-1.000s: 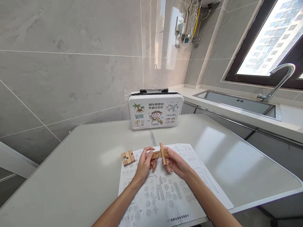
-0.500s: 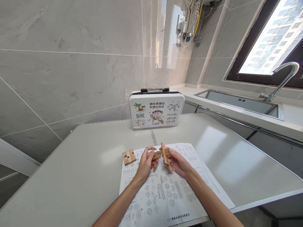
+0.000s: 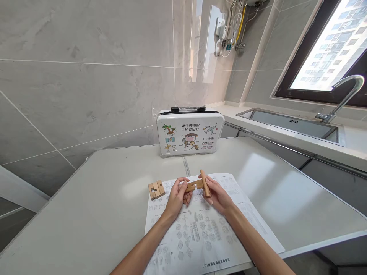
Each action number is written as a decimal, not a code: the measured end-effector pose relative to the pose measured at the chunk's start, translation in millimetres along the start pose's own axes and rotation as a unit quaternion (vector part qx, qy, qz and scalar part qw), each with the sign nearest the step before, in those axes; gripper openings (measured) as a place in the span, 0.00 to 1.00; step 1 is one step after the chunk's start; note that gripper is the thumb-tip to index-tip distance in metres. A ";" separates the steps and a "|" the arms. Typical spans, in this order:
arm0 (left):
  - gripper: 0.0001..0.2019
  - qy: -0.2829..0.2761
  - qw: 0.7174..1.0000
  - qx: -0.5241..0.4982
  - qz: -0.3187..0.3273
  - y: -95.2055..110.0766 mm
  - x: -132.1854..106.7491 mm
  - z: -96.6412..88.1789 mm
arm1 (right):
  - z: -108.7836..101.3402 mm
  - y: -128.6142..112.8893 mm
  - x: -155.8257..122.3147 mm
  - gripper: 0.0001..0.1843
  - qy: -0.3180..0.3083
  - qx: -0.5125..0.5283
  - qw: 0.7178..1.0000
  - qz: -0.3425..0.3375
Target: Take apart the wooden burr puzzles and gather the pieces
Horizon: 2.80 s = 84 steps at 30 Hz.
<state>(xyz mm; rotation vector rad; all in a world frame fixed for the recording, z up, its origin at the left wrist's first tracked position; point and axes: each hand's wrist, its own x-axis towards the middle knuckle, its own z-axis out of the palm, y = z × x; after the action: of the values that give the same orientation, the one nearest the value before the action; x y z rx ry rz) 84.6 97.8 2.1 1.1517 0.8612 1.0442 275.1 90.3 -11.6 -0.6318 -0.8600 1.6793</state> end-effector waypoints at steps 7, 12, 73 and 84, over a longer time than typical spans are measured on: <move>0.20 -0.003 1.000 -0.006 0.001 -2.3 0.3 -0.7 | -4.4 0.7 2.6 0.19 -0.015 0.025 1.000 0.002; 0.20 -0.006 1.000 0.001 0.006 -2.3 0.3 -0.6 | -3.1 1.0 2.3 0.17 -0.011 0.016 1.000 0.004; 0.10 0.035 0.833 0.531 0.148 4.3 -0.1 -24.1 | 4.2 12.7 -5.0 0.12 0.193 -0.627 0.749 -0.097; 0.13 -0.035 0.820 0.553 0.143 25.3 -3.0 -39.2 | -2.9 15.6 -4.8 0.09 0.178 -0.680 0.701 -0.116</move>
<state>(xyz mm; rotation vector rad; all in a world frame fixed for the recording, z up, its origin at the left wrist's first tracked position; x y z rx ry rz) 42.2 108.3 18.7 2.3375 1.3143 0.6720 269.6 84.0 -25.9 -1.6627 -1.7376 0.3615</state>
